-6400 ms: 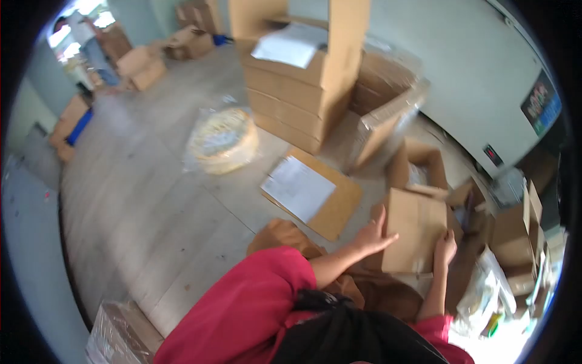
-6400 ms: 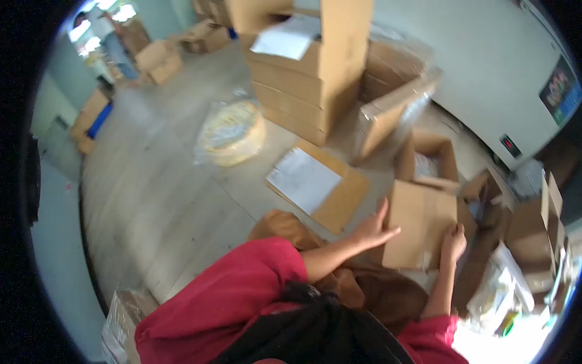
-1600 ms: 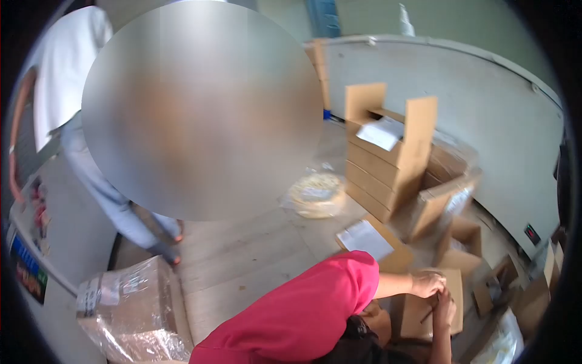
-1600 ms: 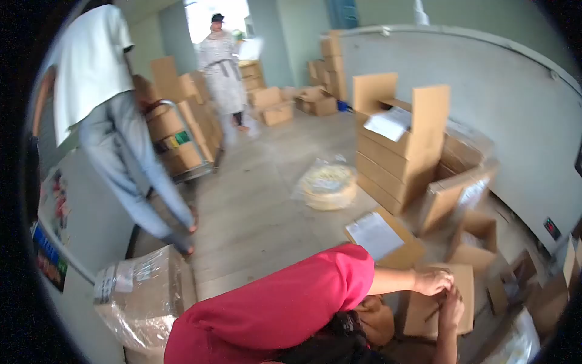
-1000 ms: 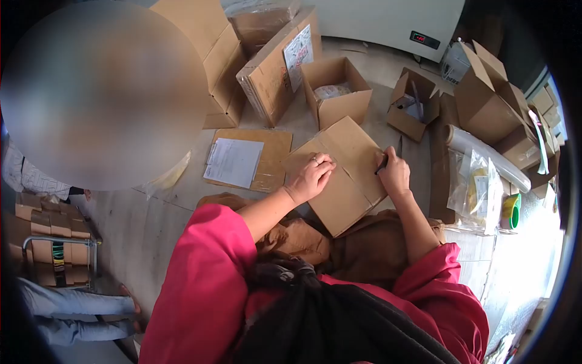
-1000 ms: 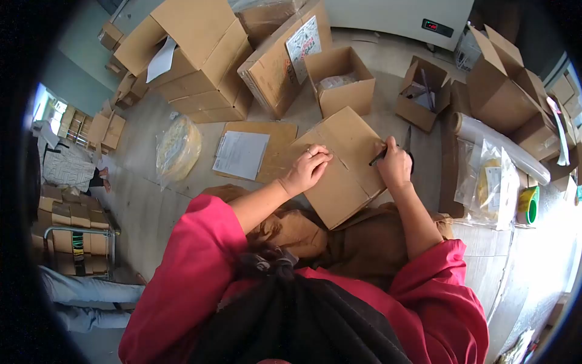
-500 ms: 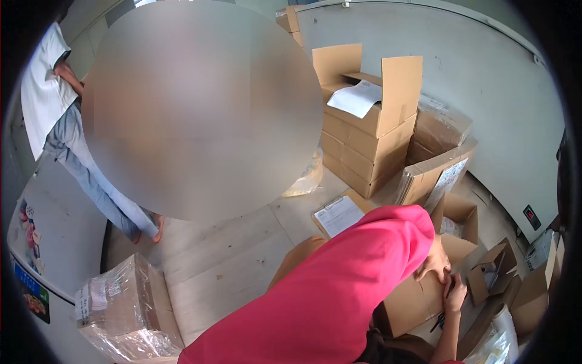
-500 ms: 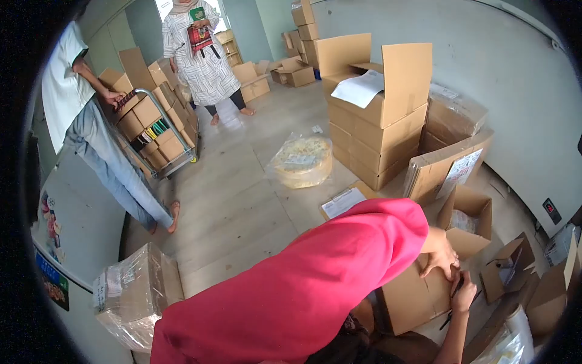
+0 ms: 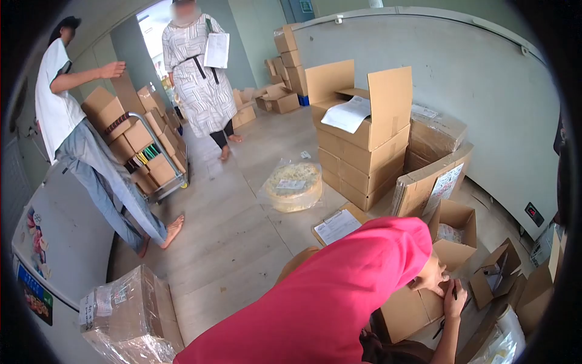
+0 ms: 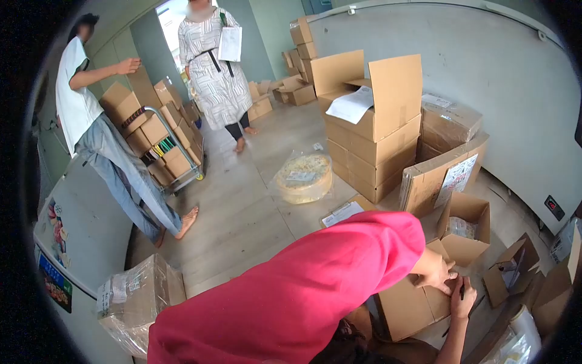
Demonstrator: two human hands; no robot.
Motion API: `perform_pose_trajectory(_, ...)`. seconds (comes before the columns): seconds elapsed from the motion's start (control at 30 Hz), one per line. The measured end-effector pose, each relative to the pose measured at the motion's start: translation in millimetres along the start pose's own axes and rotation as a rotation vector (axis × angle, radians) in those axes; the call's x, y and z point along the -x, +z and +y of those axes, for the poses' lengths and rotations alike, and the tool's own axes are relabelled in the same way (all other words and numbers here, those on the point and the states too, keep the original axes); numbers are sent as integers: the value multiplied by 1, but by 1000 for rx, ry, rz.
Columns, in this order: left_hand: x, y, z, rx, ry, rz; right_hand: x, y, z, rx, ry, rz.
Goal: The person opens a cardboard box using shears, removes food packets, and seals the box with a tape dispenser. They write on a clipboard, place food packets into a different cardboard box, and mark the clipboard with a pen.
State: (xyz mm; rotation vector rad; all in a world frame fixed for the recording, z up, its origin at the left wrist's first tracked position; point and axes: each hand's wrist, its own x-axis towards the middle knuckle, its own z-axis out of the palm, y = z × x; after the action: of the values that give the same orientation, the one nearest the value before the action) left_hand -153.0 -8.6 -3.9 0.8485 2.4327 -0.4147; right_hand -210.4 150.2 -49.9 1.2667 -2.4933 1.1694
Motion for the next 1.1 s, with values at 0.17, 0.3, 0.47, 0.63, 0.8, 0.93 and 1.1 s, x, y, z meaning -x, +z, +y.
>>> perform_pose_trajectory(0.17, 15, 6, 3, 112, 29, 66, -1, -22, -17, -161, -18, 104)
perform_pose_trajectory(0.3, 14, 20, -12, 234, 262, 453, -4, -73, -70, -67, 67, 40)
perform_pose_trajectory(0.47, 61, 30, 12, 685, 59, 592, 50, -118, -37, -92, 563, 141)
perform_pose_trajectory(0.63, 102, 99, 21, 705, -693, 1043, 96, -91, 126, 476, 944, -306)
perform_pose_trajectory(0.8, 97, 116, 49, 1208, -894, 1019, 76, -3, 128, 348, 939, -379)
perform_pose_trajectory(0.93, 92, 112, 51, 886, -816, 1170, 78, 27, 127, 433, 876, -231)
perform_pose_trajectory(1.1, 70, 92, 82, 674, -530, 1170, 90, 12, 136, 436, 829, -91)
